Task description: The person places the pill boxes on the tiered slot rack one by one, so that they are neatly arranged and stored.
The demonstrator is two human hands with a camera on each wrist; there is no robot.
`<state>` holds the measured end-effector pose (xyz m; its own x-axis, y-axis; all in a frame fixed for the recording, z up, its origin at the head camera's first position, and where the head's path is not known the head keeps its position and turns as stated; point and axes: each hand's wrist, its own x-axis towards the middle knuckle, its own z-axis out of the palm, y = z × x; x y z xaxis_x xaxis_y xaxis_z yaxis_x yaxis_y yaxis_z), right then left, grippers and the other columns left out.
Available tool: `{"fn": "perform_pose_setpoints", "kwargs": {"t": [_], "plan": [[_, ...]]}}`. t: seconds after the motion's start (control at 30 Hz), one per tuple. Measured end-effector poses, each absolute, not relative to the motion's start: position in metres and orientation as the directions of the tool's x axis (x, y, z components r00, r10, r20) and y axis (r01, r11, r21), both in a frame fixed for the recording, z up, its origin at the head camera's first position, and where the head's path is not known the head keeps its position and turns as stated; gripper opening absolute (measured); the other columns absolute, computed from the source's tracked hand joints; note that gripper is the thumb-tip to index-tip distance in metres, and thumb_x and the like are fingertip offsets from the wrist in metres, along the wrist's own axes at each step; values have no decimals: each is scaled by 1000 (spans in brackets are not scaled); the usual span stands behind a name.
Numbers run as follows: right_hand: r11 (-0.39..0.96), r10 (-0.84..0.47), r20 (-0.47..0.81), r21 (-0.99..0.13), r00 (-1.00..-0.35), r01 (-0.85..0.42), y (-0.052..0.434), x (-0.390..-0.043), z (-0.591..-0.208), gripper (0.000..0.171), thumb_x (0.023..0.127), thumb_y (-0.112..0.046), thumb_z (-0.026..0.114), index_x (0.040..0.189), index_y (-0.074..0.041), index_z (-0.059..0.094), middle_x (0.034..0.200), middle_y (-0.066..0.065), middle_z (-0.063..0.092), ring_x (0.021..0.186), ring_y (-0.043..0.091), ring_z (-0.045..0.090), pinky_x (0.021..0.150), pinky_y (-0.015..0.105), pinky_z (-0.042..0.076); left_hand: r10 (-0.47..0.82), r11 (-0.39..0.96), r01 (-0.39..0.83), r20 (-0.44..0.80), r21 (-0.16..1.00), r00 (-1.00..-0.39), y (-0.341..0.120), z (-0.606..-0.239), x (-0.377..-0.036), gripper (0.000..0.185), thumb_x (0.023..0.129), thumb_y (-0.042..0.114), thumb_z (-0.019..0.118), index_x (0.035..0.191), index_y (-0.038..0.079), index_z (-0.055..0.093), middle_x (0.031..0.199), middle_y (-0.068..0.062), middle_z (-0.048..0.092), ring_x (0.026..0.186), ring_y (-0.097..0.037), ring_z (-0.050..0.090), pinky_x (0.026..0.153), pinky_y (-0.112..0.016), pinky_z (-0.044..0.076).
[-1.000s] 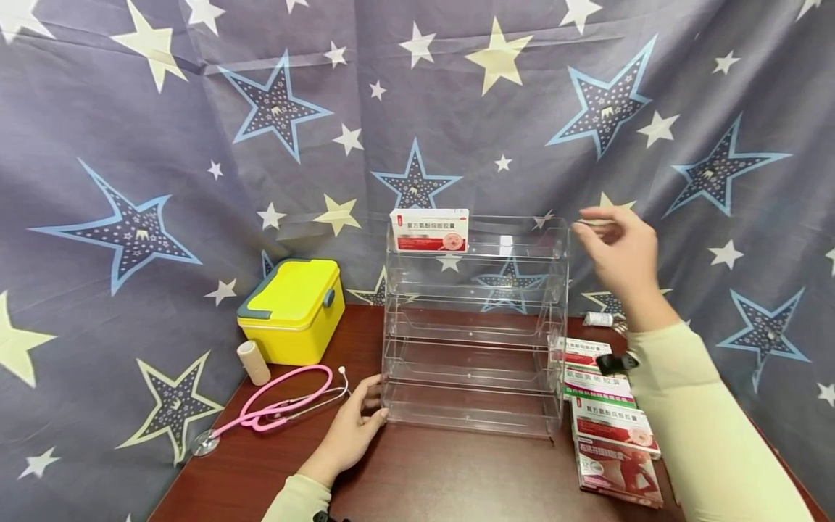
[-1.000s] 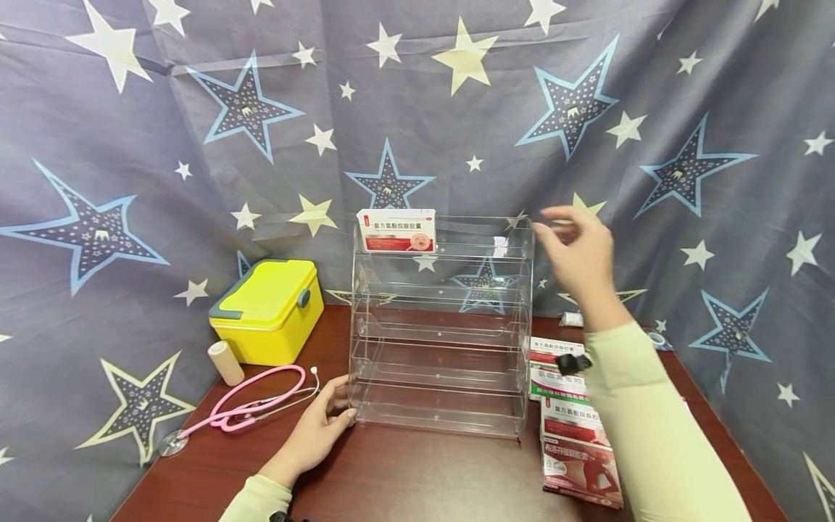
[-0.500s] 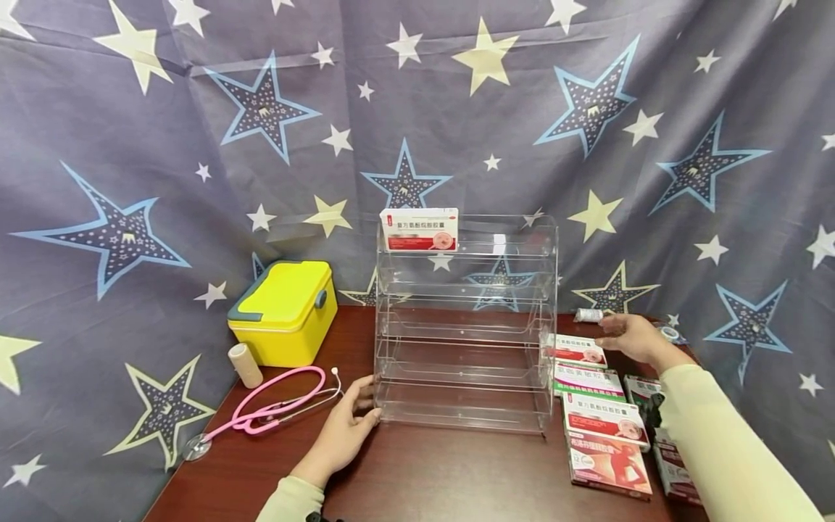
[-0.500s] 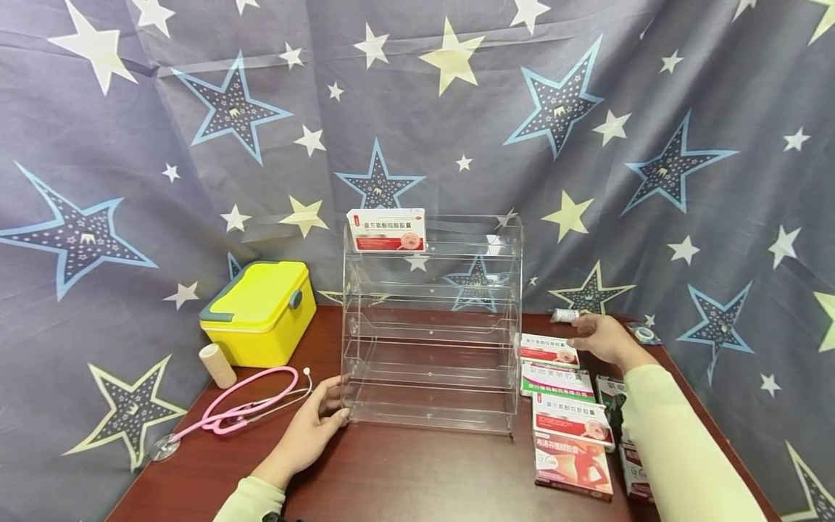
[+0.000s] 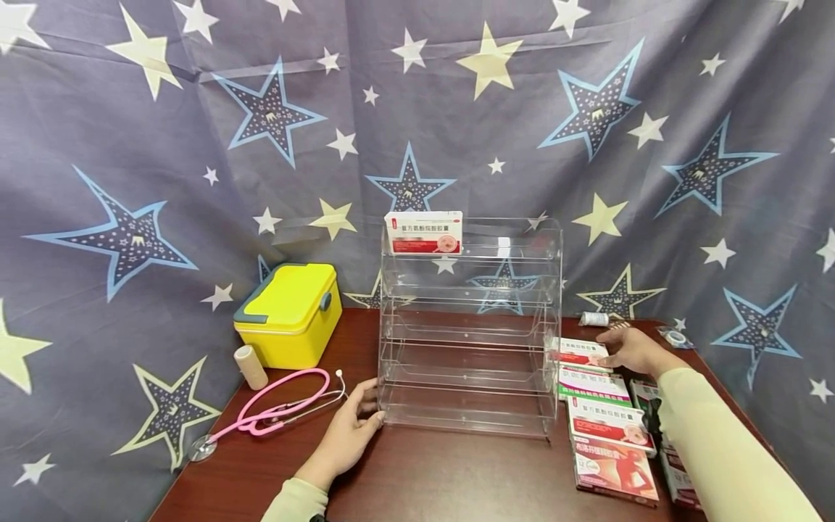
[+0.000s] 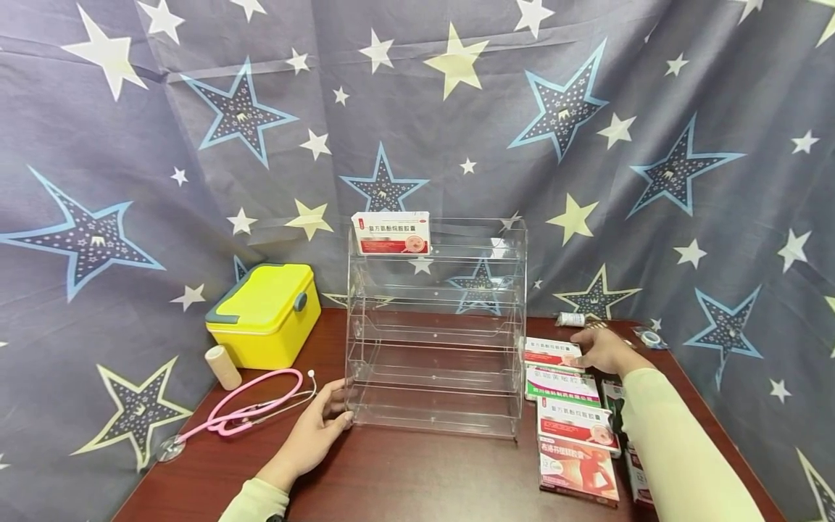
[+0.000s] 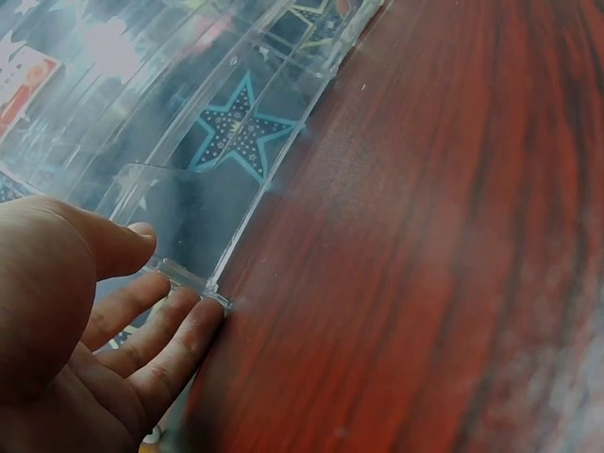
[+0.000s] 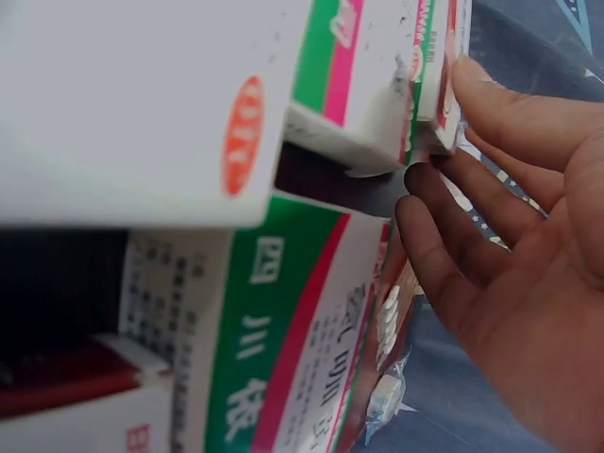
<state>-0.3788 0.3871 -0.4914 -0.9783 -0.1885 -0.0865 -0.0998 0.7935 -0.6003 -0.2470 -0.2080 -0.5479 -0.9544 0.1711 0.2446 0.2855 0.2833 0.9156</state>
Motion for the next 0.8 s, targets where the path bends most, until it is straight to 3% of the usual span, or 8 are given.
{"fn": "perform_pose_setpoints", "kwargs": {"t": [0.37, 0.8], "plan": [[772, -209, -44, -621, -977, -137, 388, -380, -495, 66, 81, -7, 90, 135, 13, 59, 133, 38, 59, 121, 53, 57, 97, 61, 50, 179, 269, 287, 245, 919, -953, -209, -550, -248, 59, 99, -5, 67, 150, 17, 50, 135, -21, 61, 115, -33, 65, 84, -28, 59], [808, -146, -18, -579, -989, -109, 390, -381, -496, 72, 78, -13, 93, 136, 11, 58, 131, 38, 58, 107, 43, 61, 89, 59, 52, 173, 272, 286, 246, 919, -954, -207, -549, -246, 59, 99, -7, 67, 151, 17, 51, 134, -21, 61, 114, -32, 66, 84, -28, 59]]}}
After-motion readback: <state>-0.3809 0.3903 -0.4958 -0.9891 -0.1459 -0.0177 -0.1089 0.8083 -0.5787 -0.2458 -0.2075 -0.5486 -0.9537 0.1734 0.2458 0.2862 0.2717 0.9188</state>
